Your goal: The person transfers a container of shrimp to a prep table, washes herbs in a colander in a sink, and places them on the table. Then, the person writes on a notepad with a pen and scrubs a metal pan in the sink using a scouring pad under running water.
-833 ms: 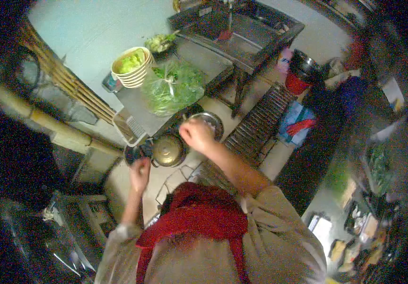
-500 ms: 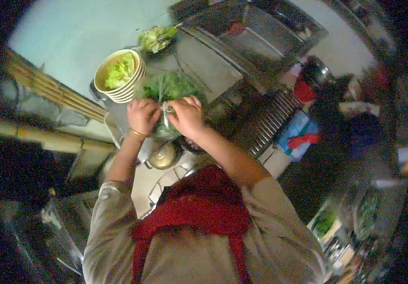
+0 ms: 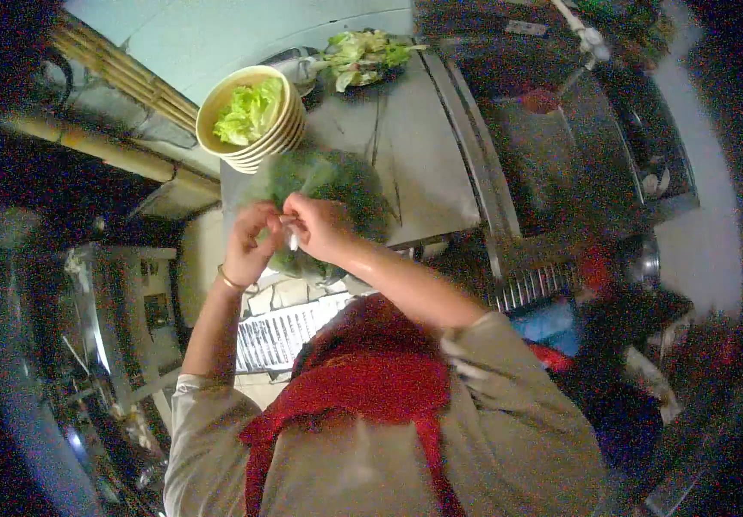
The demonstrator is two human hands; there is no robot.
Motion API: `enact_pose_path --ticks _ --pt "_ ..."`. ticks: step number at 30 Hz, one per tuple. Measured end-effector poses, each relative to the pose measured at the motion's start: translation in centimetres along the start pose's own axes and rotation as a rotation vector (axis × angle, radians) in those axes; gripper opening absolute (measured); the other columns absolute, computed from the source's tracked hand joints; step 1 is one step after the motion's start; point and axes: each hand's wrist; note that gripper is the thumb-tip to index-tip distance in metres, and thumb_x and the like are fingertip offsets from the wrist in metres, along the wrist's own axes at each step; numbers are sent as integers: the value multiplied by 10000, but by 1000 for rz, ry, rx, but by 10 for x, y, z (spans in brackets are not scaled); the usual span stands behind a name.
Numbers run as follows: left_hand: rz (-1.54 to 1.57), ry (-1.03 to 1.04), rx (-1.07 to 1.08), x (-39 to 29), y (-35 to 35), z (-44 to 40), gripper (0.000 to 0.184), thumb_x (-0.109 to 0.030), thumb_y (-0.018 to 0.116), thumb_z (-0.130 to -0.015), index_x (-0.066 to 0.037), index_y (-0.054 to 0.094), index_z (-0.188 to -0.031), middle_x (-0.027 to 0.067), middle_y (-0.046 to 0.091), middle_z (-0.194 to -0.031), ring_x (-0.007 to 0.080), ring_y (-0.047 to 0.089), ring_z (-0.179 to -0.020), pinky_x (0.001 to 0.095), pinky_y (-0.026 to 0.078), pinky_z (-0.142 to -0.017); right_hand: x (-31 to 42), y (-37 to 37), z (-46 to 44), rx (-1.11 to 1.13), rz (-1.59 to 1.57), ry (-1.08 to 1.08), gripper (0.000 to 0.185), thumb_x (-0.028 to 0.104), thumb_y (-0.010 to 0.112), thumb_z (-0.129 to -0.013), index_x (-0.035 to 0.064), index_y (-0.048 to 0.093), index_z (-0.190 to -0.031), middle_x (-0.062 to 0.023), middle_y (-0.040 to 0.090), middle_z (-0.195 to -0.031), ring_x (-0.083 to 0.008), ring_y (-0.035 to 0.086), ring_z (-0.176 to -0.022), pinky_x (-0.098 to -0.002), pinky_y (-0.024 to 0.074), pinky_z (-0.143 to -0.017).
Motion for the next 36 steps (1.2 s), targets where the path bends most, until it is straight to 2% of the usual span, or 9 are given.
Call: enact_pose_path --ticks 3,7,11,14,18,21,25,31,36 --pt "-42 -5 223 -18 -12 1 162 -38 633 -668 -78 525 -781 81 574 -921 275 523 -898 359 393 -801 -10 3 3 -65 -239 76 98 49 595 -763 57 513 -815 -68 584 -648 -191 600 -585 -330 446 -518" --pt "588 -472 -251 25 11 25 70 -135 540 -874 -81 518 -835 71 588 -915 198 533 -864 349 401 -824 -6 12 26 -51 -484 164 104 4 585 -771 48 501 -813 0 497 -611 -74 489 -532 -245 383 -480" --pt "912 -465 -356 9 19 6 255 -321 466 -928 -80 548 -919 86 608 -944 228 565 -879 383 385 -886 10 1 22 241 -277 229 96 -7 567 -798 50 490 -809 42 482 -663 -26 423 -549 -204 351 -479" --pt "-96 18 25 4 -9 4 320 -387 537 -862 -84 563 -961 90 617 -938 271 565 -912 449 327 -933 -11 6 15 25 -565 181 85 23 556 -819 64 483 -803 54 484 -694 -28 426 -585 -198 359 -516" --pt "-552 7 254 25 -55 14 217 -265 682 -676 -118 607 -817 43 581 -784 247 539 -838 455 277 -937 -6 -20 18 -130 -611 387 90 82 615 -805 50 565 -873 55 503 -705 -43 462 -641 -213 387 -586" --pt "-81 4 129 51 -89 33 185 -71 677 -634 -108 521 -728 23 522 -716 241 527 -832 418 318 -914 10 -57 23 401 284 301 74 86 624 -797 43 597 -852 36 555 -728 -53 479 -655 -224 393 -588" --pt "353 -84 -176 43 -105 61 288 3 659 -705 -104 392 -683 5 477 -715 179 500 -793 390 360 -926 23 -79 23 -136 -806 373 208 140 546 -860 -5 566 -1007 -52 608 -812 -126 563 -693 -274 458 -674" --pt "1004 -482 -850 72 -76 109 304 -338 602 -852 -60 503 -780 67 565 -792 214 540 -825 412 394 -902 50 -81 15 -61 -799 298 648 498 422 -877 42 334 -1328 -181 514 -1175 -126 502 -548 -305 468 -594" --pt "1444 -300 -404 81 -63 125 635 -663 468 -750 -75 566 -968 100 553 -1154 251 513 -1056 411 364 -957 48 -73 12 -113 -635 267 696 557 431 -848 86 323 -1349 -220 305 -1395 -126 487 -498 -299 465 -539"
Point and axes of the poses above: each hand's wrist, its own z-axis away from the middle knuckle, its own y-axis out of the palm, x = y × z
